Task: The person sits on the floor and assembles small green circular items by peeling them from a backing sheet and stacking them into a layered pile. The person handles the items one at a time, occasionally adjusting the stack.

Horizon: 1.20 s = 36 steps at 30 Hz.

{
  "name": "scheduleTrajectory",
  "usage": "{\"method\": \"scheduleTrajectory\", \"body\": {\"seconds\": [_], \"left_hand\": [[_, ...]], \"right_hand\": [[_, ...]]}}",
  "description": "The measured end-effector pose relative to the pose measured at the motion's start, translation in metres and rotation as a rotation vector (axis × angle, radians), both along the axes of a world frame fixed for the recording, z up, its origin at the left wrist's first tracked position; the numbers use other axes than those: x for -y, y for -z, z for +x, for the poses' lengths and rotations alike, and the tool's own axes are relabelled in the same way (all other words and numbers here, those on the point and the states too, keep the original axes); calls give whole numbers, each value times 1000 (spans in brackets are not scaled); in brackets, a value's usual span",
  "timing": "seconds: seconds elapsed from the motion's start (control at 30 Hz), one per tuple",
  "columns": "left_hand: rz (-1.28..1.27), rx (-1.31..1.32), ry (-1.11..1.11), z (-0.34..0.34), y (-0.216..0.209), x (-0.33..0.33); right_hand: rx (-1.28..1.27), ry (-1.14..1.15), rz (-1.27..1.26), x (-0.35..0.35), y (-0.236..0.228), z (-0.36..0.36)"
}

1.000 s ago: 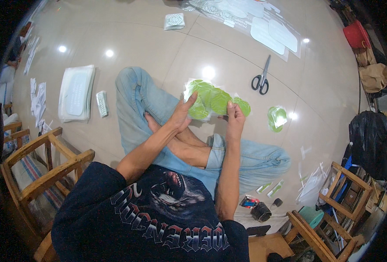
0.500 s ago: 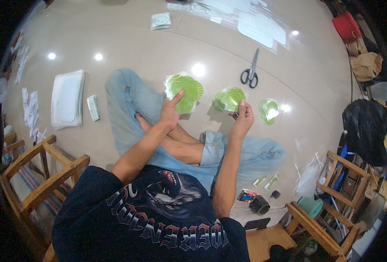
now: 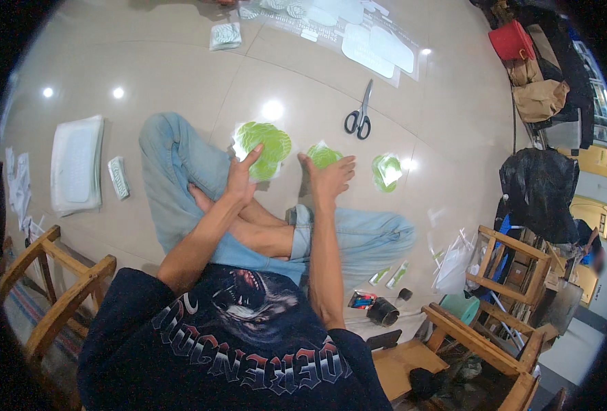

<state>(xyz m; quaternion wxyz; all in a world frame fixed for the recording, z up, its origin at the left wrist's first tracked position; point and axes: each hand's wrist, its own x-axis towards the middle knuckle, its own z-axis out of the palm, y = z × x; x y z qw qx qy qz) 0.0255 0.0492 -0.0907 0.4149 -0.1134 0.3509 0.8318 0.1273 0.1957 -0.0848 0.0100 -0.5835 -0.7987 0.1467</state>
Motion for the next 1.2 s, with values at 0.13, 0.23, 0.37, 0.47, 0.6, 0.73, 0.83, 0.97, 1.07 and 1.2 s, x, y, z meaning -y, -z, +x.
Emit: {"method": "scheduleTrajectory", "body": {"seconds": [0.13,0.23,0.37,0.47,0.6,0.73,0.83,0.97,1.07,1.2], "left_hand": [[17,-2,-7,0,-6,0],[9,-9,-18,0,1,0],[-2,-3,-9,-1,0,1],[-18,6,-5,2,4,-1],[-2,-32,1,1,0,-2],[-6,-57,25,0,-3,-1],[-14,-64,37,-1,-4,-1],[-25,-56,45,0,-5,0],[-31,-55,45,1,-6,-1],[-26,-92,26,1,-9,-1]], "right_hand": [[-60,-62,-43,10,10,-6],[-25,-98,75,16,7,-6],[-123,-349,224,-12,11,12],[-86,-520,-27,-45,-3,18],[-70,-521,-118,-63,-1,19],[-37,-510,-100,-54,7,18],[-131,-487,-64,-42,10,20],[-220,-406,-13,-35,3,19],[-153,-413,-85,-43,-1,19],[-22,-468,-87,-50,-5,17]]}}
